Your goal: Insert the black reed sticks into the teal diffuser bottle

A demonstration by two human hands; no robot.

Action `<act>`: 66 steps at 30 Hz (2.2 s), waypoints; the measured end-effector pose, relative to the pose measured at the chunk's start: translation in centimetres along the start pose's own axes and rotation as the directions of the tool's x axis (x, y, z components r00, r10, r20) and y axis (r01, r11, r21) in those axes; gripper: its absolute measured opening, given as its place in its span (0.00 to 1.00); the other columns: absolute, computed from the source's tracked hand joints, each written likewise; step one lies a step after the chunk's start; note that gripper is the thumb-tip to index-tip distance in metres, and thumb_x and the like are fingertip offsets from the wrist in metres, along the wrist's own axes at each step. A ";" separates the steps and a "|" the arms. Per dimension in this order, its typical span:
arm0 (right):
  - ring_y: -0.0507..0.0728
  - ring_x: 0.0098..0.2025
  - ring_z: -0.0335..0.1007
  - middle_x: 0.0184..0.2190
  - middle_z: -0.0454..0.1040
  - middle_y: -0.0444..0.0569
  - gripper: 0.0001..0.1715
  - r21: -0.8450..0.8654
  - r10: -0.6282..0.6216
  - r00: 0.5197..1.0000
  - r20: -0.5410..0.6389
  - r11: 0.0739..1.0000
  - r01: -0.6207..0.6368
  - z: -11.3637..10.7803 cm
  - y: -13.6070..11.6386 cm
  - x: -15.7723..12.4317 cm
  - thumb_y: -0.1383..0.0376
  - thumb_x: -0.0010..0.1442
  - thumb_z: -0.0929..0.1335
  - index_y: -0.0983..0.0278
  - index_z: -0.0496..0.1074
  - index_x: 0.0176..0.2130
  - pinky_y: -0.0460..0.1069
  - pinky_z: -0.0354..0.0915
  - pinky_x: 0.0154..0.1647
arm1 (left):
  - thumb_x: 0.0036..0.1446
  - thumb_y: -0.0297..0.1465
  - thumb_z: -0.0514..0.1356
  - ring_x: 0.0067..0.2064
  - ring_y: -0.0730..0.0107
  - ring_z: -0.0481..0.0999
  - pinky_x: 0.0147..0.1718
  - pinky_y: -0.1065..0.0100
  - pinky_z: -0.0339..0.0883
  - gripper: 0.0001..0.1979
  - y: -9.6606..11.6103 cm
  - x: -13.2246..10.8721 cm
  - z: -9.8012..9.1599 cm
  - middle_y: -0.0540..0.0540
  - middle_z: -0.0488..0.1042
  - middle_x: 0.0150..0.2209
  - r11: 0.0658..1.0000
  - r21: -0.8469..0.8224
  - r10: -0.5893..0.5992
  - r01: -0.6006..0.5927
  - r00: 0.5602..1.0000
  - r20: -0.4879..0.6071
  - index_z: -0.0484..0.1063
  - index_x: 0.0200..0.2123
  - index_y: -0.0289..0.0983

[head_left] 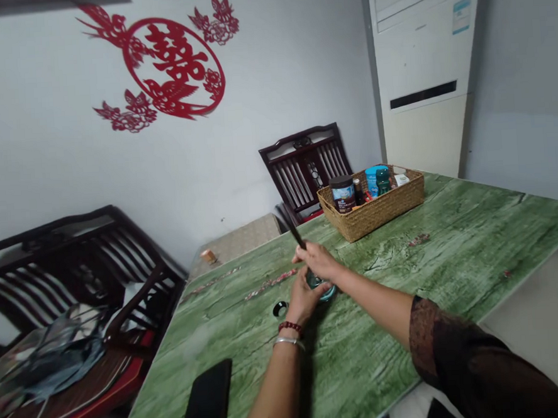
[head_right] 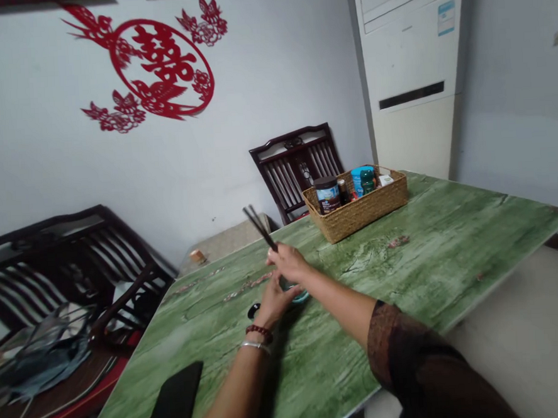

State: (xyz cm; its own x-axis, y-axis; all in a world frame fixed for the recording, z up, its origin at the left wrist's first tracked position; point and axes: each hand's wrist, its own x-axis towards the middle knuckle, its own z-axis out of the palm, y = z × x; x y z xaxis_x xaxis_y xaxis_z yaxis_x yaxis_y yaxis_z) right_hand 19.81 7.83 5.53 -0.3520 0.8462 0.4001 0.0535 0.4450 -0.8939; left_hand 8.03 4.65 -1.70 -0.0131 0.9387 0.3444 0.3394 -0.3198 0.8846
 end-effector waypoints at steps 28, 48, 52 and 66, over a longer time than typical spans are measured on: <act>0.66 0.54 0.68 0.50 0.74 0.65 0.19 -0.943 0.205 0.944 -0.258 0.158 -0.292 -14.9 7.6 -10.4 0.59 0.68 0.66 0.70 0.73 0.51 0.56 0.60 0.51 | 0.47 0.45 0.71 0.37 0.67 0.77 0.40 0.65 0.69 0.28 3.8 -3.7 -4.8 0.46 0.77 0.43 0.861 -0.491 -0.224 0.135 0.966 -0.126 0.70 0.49 0.43; 0.63 0.52 0.73 0.51 0.76 0.52 0.49 -0.416 0.143 0.940 0.309 0.910 -0.002 -5.2 4.4 -8.6 0.57 0.42 0.82 0.63 0.65 0.59 0.54 0.67 0.50 | 0.47 0.35 0.72 0.45 0.63 0.76 0.48 0.61 0.68 0.20 2.8 -4.1 1.1 0.46 0.77 0.42 0.988 -0.138 0.063 -0.069 0.997 -0.048 0.72 0.43 0.39; 0.64 0.50 0.74 0.49 0.76 0.53 0.46 -0.366 0.159 0.973 0.166 0.926 -0.089 -3.2 5.9 -9.0 0.55 0.44 0.80 0.64 0.66 0.57 0.55 0.68 0.48 | 0.51 0.37 0.71 0.46 0.62 0.76 0.50 0.60 0.68 0.18 2.3 -4.3 0.7 0.45 0.77 0.44 0.984 -0.173 0.043 -0.045 0.999 -0.011 0.74 0.45 0.40; 0.63 0.47 0.75 0.45 0.77 0.50 0.44 -0.334 0.094 0.986 0.140 0.942 -0.042 -2.7 6.4 -9.2 0.55 0.43 0.80 0.62 0.66 0.56 0.53 0.66 0.45 | 0.56 0.40 0.67 0.53 0.57 0.74 0.56 0.55 0.66 0.21 3.1 -4.7 -0.4 0.43 0.73 0.49 0.988 0.023 0.151 -0.151 0.989 0.007 0.70 0.50 0.42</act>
State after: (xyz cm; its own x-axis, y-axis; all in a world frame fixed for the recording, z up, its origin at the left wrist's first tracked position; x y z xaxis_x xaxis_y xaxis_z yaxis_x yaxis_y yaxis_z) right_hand 25.88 3.66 -3.37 -0.4724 0.8349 0.2825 0.3769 0.4811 -0.7915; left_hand 8.72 -0.78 -0.45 0.0450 0.8807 0.4715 0.3587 -0.4548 0.8152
